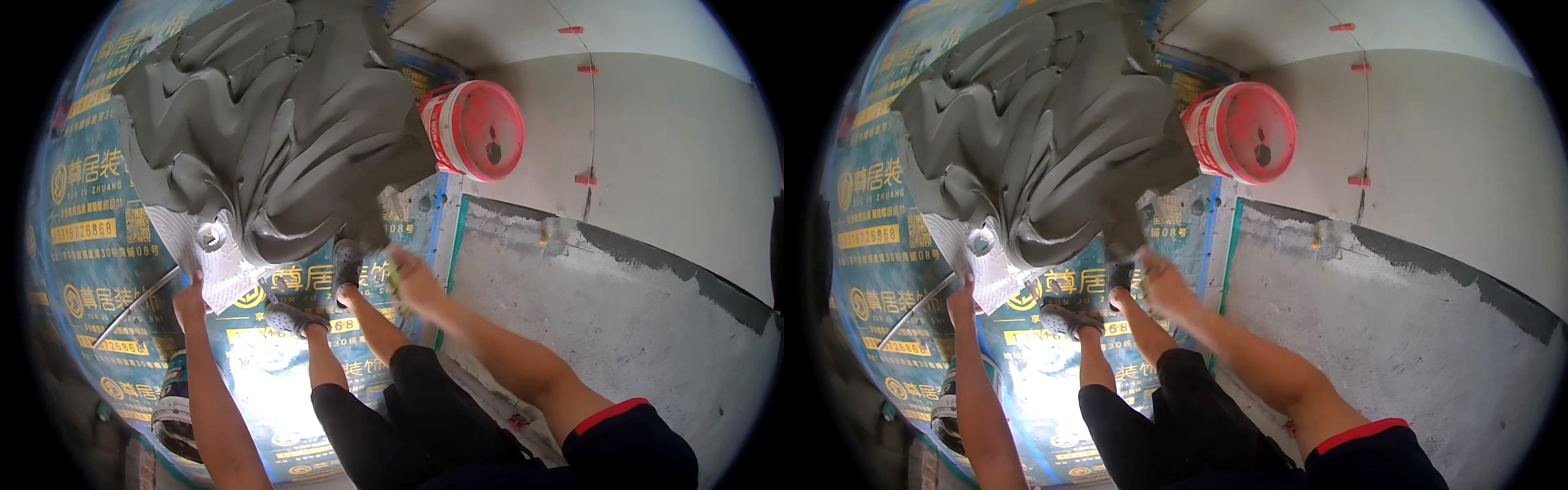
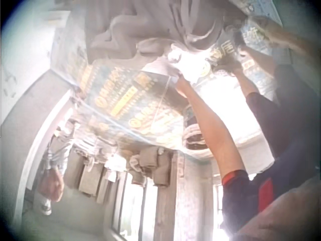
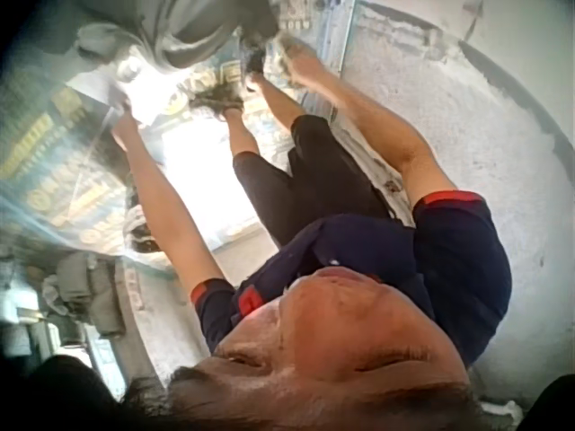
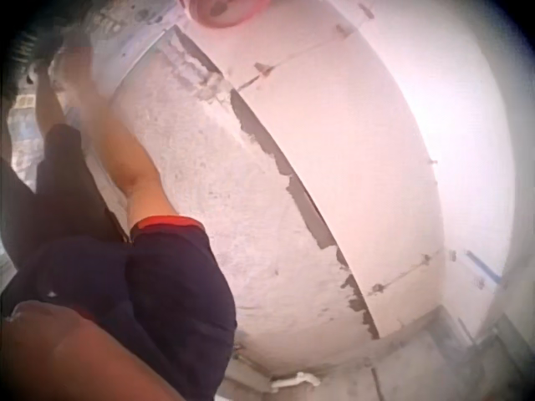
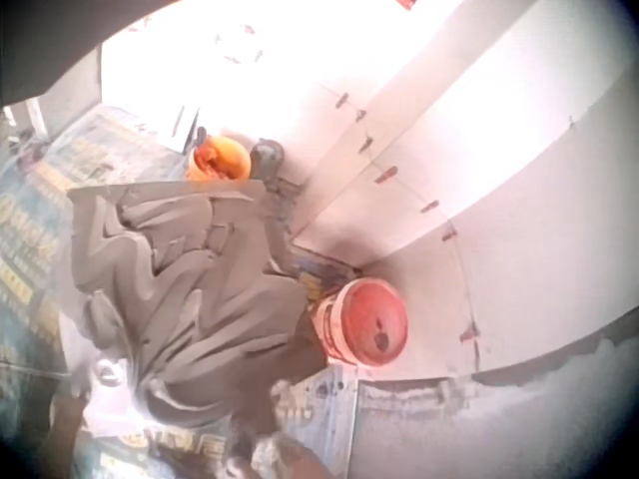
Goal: The person scoops mortar from a bucket with a trowel and spreads it across the back of a ceramic tile, creating a series of uniform ridges over the entire surface.
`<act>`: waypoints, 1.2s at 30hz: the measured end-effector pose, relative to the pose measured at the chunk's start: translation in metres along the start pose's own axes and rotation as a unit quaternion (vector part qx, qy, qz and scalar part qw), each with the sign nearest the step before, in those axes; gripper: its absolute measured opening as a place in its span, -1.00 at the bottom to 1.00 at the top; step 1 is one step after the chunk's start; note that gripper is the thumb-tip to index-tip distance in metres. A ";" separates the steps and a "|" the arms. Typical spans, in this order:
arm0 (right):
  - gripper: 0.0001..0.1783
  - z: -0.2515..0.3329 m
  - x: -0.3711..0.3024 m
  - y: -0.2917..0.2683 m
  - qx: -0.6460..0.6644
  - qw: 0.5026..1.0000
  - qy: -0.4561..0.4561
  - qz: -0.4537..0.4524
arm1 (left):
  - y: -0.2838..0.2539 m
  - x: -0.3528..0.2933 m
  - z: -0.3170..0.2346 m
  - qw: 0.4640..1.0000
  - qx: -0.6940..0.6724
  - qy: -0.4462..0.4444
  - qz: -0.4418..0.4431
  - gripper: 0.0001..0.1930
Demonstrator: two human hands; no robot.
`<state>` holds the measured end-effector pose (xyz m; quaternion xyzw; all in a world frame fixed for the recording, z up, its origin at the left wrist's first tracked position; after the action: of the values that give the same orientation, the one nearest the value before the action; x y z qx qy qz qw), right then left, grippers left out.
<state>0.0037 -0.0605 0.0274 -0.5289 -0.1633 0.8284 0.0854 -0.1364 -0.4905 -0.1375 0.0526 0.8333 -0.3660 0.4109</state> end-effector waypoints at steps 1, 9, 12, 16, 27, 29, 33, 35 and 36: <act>-0.50 0.027 -0.026 0.019 -0.013 0.997 0.041 0.064 | -0.009 0.001 0.009 1.000 -0.006 -0.008 -0.003 -0.32; -0.55 -0.005 -0.001 -0.089 -0.389 0.896 -0.131 -0.171 | -0.001 -0.017 -0.012 0.980 -0.193 -0.057 -0.011 -0.48; -0.54 -0.021 0.025 -0.121 -0.370 0.894 -0.103 -0.232 | -0.009 -0.012 -0.001 0.986 -0.136 -0.092 -0.027 -0.49; -0.55 -0.053 0.068 -0.114 -0.205 0.943 -0.144 -0.218 | -0.007 -0.020 -0.002 0.982 -0.162 -0.077 -0.053 -0.50; -0.66 -0.167 0.049 -0.112 -0.243 0.938 -0.044 -0.245 | -0.009 -0.011 0.005 0.984 -0.137 -0.112 -0.026 -0.40; -0.64 -0.154 0.025 -0.112 -0.130 0.979 0.033 -0.151 | -0.009 -0.013 0.001 0.984 -0.141 -0.106 -0.021 -0.39; -0.61 -0.093 0.011 -0.069 -0.032 0.994 -0.050 -0.095 | -0.011 -0.012 -0.001 0.989 -0.129 -0.056 -0.051 -0.41; -0.60 -0.070 0.024 -0.029 -0.019 0.986 -0.118 -0.121 | -0.009 -0.020 -0.006 0.987 -0.141 -0.056 -0.056 -0.40; -0.60 -0.056 0.032 -0.008 0.010 0.986 -0.114 -0.122 | -0.009 -0.025 -0.009 0.984 -0.155 -0.058 -0.061 -0.40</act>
<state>0.0404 -0.0327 -0.0186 -0.4058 -0.2274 0.8684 0.1716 -0.1292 -0.4861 -0.1113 -0.0840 0.8564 -0.2589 0.4387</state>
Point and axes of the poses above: each hand's wrist, its own x-axis towards the middle knuckle, its own y-axis out of the palm, z = x × y, the point moved 5 cm from there along x, towards the middle knuckle, and after that the axes turned 8 degrees about -x, right-handed, at the moved point
